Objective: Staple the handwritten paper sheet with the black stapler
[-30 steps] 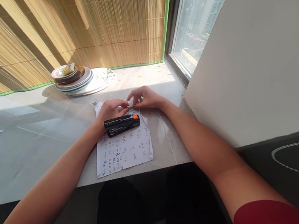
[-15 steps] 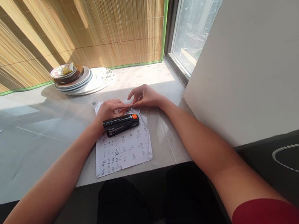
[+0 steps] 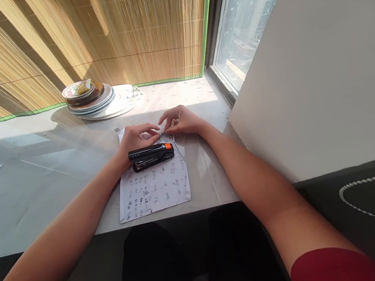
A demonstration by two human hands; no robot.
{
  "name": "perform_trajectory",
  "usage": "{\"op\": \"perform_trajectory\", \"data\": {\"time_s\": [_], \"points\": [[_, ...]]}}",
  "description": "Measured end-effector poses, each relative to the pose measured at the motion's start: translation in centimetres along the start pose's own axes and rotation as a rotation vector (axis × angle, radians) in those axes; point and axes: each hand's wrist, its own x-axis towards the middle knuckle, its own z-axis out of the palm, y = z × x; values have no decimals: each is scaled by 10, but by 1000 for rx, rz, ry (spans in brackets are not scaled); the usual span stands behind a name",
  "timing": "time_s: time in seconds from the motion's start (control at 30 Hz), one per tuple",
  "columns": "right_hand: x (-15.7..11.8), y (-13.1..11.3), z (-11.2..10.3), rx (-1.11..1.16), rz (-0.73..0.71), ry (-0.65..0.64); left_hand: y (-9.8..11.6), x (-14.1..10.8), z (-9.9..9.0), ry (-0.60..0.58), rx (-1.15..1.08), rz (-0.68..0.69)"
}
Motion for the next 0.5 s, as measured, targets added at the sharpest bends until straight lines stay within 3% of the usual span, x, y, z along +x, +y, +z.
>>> {"op": "perform_trajectory", "data": {"time_s": [0.5], "points": [[1,-6,4,-42,-53,-3,3,2,-1,-16,-20,34]]}}
